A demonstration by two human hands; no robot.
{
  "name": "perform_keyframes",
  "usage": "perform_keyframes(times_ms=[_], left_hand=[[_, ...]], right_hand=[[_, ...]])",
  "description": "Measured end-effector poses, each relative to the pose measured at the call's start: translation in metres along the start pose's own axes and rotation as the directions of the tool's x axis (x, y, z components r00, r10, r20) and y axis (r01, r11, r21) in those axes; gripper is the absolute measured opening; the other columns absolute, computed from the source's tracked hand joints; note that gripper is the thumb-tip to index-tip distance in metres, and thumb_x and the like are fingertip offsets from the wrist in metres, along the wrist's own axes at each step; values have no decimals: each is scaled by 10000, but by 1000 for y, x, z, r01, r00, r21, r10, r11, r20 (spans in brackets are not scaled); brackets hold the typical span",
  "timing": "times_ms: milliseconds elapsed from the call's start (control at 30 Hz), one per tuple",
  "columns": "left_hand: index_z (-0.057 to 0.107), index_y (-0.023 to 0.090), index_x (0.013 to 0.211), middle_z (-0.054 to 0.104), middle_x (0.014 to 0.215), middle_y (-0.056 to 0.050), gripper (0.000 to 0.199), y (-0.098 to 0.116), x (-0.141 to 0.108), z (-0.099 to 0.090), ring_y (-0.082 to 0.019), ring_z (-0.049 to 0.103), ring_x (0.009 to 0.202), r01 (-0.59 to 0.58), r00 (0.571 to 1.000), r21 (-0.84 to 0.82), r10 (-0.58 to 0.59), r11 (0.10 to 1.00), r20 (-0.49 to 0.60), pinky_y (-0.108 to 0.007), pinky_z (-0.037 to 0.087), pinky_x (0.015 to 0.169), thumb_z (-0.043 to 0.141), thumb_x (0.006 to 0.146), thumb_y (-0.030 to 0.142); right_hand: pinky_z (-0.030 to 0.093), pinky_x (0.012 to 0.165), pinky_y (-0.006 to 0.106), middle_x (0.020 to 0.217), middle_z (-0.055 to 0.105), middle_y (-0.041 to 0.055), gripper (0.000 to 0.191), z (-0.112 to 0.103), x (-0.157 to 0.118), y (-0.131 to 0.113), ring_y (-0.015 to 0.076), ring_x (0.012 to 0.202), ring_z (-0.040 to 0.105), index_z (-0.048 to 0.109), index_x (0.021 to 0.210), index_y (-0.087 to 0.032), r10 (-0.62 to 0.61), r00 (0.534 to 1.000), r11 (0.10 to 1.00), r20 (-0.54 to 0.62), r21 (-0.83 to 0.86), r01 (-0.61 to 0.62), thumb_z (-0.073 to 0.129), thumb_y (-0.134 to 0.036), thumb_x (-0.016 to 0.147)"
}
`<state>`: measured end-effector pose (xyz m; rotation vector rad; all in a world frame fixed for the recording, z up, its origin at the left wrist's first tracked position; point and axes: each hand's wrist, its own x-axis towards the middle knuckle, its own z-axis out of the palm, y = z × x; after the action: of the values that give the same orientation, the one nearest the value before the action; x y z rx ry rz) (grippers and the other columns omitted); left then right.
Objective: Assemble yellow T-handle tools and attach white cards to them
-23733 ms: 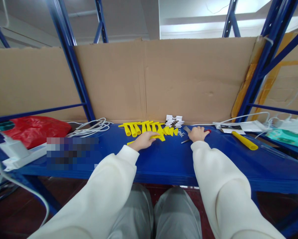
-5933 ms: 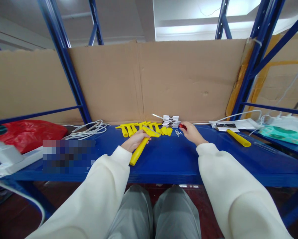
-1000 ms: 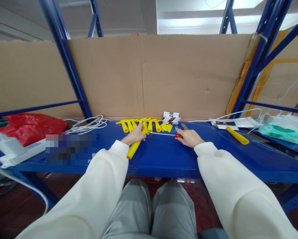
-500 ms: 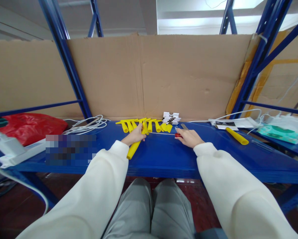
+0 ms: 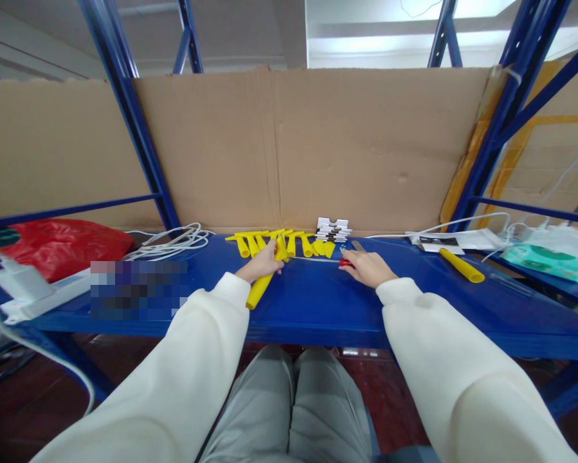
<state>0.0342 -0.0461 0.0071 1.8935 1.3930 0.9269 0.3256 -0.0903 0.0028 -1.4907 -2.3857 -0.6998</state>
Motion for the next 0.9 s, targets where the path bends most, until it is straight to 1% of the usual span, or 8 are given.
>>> perform_keyframes(times_ms=[133, 267, 367, 500, 633, 733, 800, 900], left_hand=[[475, 170, 1094, 661, 888, -11, 451, 1, -1, 0, -129, 623, 603, 3, 1000, 8, -3, 1000, -11, -275, 547, 643, 637, 734, -47], [481, 181, 1061, 651, 836, 4, 434, 4, -3, -1, -141, 634, 615, 16, 1000, 25, -15, 1000, -10, -274, 542, 642, 648, 727, -41], [494, 193, 1032, 639, 797, 22, 437, 6, -4, -2, -150, 644, 625, 22, 1000, 25, -22, 999, -19, -282, 547, 668, 685, 706, -27], [498, 194, 1031, 632, 789, 26, 439, 6, -5, -3, -154, 649, 626, 22, 999, 31, -21, 999, -26, -290, 551, 678, 694, 703, -23], [487, 189, 1051, 633, 790, 28, 434, 5, -4, -2, -142, 635, 596, 25, 1000, 21, -24, 999, -18, -280, 543, 647, 669, 725, -31], [491, 183, 1065, 646, 816, 16, 443, 2, -2, -1, -139, 634, 599, 17, 1000, 9, -17, 1000, -16, -276, 539, 639, 686, 724, -22], [493, 182, 1097, 664, 859, 4, 485, 0, 1, -1, -141, 645, 629, 3, 1000, -10, -4, 1000, -13, -277, 545, 655, 707, 710, -16], [494, 180, 1131, 681, 907, -14, 530, -3, 4, -1, -145, 656, 663, -8, 1000, -35, 8, 999, -6, -279, 550, 671, 733, 694, -3]], right_hand=[[518, 716, 314, 1056, 770, 117, 290, 0, 0, -2, 247, 925, 713, 678, 1033, -206, -12, 1000, 999, 19, 39, 11, 430, -355, 1011], [507, 675, 313, 1011, 767, 104, 237, 0, 1, -2, 244, 827, 716, 649, 1088, -215, 36, 999, 997, 26, 61, -38, 518, -374, 970], [478, 625, 298, 954, 756, 92, 160, -1, 1, -2, 236, 778, 701, 629, 1028, -225, 42, 999, 998, 22, 42, -43, 525, -325, 958], [484, 653, 302, 1042, 752, 121, 171, -4, 0, -3, 250, 864, 702, 641, 1005, -220, 20, 1000, 1000, 9, 8, -20, 505, -317, 971], [494, 679, 310, 1013, 758, 112, 213, -4, 0, -4, 252, 871, 709, 649, 1025, -218, 16, 998, 999, 62, 39, -18, 479, -343, 988], [484, 652, 302, 942, 750, 92, 191, -3, 1, -3, 236, 798, 702, 629, 1032, -222, 29, 997, 996, 75, 80, -35, 507, -357, 974], [469, 617, 295, 912, 742, 85, 162, -2, 1, -3, 228, 752, 687, 615, 1020, -220, 46, 996, 995, 71, 80, -52, 520, -335, 960], [472, 619, 299, 937, 742, 104, 155, -2, 1, -2, 236, 781, 682, 620, 990, -212, 27, 999, 999, 46, 42, -29, 496, -300, 963]])
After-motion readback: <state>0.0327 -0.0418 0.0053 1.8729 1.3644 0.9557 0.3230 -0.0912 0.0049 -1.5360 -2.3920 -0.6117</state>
